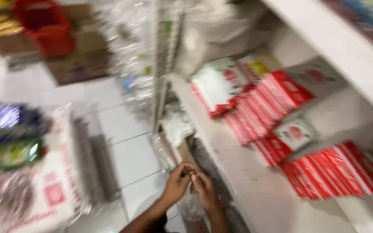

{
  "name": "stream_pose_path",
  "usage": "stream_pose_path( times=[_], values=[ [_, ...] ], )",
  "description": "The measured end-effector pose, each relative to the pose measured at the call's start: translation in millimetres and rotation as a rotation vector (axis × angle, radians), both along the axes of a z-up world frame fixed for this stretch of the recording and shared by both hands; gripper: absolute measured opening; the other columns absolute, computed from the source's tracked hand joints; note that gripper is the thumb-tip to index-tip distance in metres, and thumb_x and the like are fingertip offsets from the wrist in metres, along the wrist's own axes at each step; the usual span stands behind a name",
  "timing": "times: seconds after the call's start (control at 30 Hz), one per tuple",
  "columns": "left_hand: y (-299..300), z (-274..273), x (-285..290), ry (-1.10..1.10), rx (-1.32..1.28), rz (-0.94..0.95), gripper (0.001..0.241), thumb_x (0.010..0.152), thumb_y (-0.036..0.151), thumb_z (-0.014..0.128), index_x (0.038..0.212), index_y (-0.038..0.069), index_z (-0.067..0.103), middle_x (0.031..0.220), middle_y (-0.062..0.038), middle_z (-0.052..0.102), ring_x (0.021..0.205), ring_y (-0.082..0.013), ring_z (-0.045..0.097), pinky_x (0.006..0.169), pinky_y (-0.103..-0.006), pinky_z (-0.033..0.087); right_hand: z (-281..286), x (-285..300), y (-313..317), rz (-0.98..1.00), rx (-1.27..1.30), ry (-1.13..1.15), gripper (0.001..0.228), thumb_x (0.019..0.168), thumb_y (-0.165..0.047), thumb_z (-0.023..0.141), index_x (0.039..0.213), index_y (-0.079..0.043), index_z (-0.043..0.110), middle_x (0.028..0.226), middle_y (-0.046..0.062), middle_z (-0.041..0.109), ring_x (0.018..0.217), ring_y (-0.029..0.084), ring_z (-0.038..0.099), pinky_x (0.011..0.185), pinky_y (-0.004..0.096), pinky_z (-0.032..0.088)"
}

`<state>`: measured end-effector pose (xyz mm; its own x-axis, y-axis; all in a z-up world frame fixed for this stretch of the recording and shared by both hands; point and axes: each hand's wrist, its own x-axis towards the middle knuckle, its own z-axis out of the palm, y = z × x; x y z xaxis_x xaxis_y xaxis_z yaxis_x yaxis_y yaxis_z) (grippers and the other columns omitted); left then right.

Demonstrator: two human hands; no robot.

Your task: The person picks up several packaged items one by one and places them onto a storage shelf among existing stacks of similar products.

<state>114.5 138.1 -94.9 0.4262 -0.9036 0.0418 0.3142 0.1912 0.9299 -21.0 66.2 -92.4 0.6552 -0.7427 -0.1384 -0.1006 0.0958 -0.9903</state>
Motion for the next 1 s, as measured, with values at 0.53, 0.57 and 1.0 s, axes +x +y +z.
stream_pose_path(
  times=[0.53,0.57,1.0],
  values=[
    [350,-3,127,-0.220,0.469,0.608,0.017,0.099,0.017,0.063,0.110,0.004,0.061,0.086,-0.001,0.058,0.078,-0.0114,0.054,0.075,-0.0282,0.050,57,201,201,0.892,-0.004,0.325,0.026,0.101,-0.027,0.061,0.085,-0.007,0.056,0.070,-0.001,0.049,0.072,0.011,0.047,0.072,0.028,0.043],
    [366,-5,125,-0.199,0.451,0.634,0.017,0.099,0.017,0.063,0.110,0.004,0.062,0.087,-0.001,0.059,0.079,-0.0113,0.055,0.075,-0.0280,0.050,56,211,218,0.929,0.009,0.337,0.025,0.101,-0.027,0.061,0.086,-0.007,0.057,0.070,-0.001,0.050,0.072,0.011,0.047,0.072,0.028,0.044],
    [485,-54,137,-0.052,0.641,0.715,0.025,0.096,0.022,0.064,0.114,0.005,0.064,0.098,-0.003,0.067,0.091,-0.0155,0.061,0.087,-0.0303,0.051,31,272,330,1.191,0.147,0.426,0.021,0.101,-0.023,0.059,0.097,-0.003,0.064,0.075,0.000,0.056,0.073,0.012,0.054,0.074,0.030,0.049]
  ],
)
